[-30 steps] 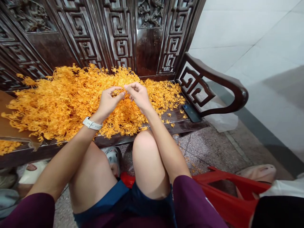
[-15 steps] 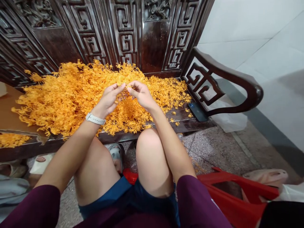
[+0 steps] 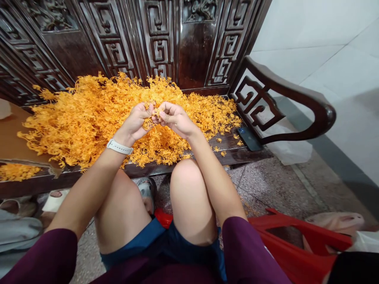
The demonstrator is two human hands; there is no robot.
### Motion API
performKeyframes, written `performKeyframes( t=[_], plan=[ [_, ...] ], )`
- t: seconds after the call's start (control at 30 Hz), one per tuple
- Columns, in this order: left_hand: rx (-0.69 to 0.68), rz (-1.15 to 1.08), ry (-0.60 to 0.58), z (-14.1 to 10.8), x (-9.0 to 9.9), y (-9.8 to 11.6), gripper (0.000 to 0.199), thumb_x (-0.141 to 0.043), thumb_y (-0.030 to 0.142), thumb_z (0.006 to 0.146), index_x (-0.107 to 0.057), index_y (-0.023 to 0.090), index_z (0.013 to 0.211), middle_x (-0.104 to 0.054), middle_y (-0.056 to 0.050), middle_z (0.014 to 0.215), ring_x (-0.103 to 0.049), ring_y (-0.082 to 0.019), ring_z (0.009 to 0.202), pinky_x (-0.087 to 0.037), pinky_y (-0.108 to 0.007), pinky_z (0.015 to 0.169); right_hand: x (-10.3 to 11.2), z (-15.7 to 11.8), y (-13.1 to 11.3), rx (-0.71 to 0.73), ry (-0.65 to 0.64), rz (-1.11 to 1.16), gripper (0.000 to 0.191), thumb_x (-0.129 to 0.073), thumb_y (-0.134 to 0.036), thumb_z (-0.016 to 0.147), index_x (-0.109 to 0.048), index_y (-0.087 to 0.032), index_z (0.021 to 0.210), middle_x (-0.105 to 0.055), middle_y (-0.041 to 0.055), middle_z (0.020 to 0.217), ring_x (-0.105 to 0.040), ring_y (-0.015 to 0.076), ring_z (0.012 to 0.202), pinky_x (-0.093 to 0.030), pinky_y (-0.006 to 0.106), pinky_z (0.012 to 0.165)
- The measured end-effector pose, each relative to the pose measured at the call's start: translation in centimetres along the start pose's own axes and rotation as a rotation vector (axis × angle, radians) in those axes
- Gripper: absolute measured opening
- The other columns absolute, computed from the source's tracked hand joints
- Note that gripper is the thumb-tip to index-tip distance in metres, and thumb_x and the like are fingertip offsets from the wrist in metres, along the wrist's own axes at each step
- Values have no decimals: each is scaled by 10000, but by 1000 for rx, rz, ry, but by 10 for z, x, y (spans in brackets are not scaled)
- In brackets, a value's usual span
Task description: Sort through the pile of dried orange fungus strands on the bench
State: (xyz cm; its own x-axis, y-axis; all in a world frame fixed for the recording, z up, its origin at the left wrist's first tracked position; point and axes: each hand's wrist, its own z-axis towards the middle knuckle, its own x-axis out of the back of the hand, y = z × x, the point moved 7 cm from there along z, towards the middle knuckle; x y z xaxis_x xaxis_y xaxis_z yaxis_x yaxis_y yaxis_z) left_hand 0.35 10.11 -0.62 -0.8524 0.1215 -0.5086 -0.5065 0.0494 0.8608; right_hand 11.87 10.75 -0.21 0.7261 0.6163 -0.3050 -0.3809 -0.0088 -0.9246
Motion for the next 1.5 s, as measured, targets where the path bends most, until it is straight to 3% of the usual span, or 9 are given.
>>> performKeyframes(
  t=[0.6,0.8,0.93,1.03,1.13,1.23,1.33,1.4,1.5],
  plan=[
    [27,-8,-134,-6,-14,0,267,-794,16,718,-570,151,771,-566,36,701,-510,-49,583,-408,-206,576,1,-4,-2,89,-167,94,349,-936,-359,820,-643,-170,847,-709,8,928,-699,114,833,-537,265,805],
    [28,-13,-165,-8,-17,-1,238,-772,7,739,-578,140,770,-591,22,713,-549,-46,587,-438,-194,580,5,-5,-2,102,-175,81,352,-938,-361,812,-641,-173,829,-692,4,889,-692,129,859,-536,280,823],
    [54,-67,-189,-10,-22,0,233,-667,-77,762,-581,136,797,-563,31,679,-529,-40,557,-415,-184,557,4,-6,-5,96,-160,97,370,-962,-371,771,-643,-186,796,-646,-15,799,-621,115,745,-521,270,750],
    [57,-249,-212,-11,-25,7,263,-551,-95,838,-556,167,864,-447,77,613,-443,-33,503,-367,-181,530,-1,-6,-16,161,-148,162,382,-979,-375,741,-638,-203,743,-545,-43,680,-488,102,622,-451,250,624],
    [-2,-289,-200,-10,-23,14,253,-517,-78,903,-557,170,926,-498,68,648,-491,-37,543,-407,-187,572,-8,-10,-27,250,-164,98,290,-925,-390,821,-705,-206,777,-577,-29,670,-517,111,634,-488,279,684],
    [-48,-146,-134,-6,-13,14,95,-634,77,981,-589,160,987,-636,23,784,-604,-61,673,-495,-226,688,-22,-17,-26,225,-359,-28,231,-895,-396,856,-787,-194,881,-670,-4,682,-602,118,638,-510,285,670],
    [-51,-31,-38,0,3,9,179,-763,215,953,-602,162,1007,-682,-2,859,-639,-87,759,-501,-255,721,-30,-25,-15,111,-586,-61,209,-906,-347,841,-814,-177,920,-730,24,686,-649,127,604,-517,277,605],
    [-51,-14,18,2,13,8,278,-827,245,905,-606,167,1053,-695,-9,881,-653,-102,802,-496,-270,731,-15,-19,-23,186,-447,176,153,-899,-310,843,-791,-215,895,-725,-6,668,-632,115,576,-532,262,584],
    [-31,9,70,3,22,9,445,-872,277,862,-607,171,1203,-714,-16,899,-670,-124,821,-501,-302,765,40,-9,-26,341,63,799,138,-763,-315,942,-752,-297,1078,-779,-12,821,-677,143,675,-592,281,618]
  ],
)
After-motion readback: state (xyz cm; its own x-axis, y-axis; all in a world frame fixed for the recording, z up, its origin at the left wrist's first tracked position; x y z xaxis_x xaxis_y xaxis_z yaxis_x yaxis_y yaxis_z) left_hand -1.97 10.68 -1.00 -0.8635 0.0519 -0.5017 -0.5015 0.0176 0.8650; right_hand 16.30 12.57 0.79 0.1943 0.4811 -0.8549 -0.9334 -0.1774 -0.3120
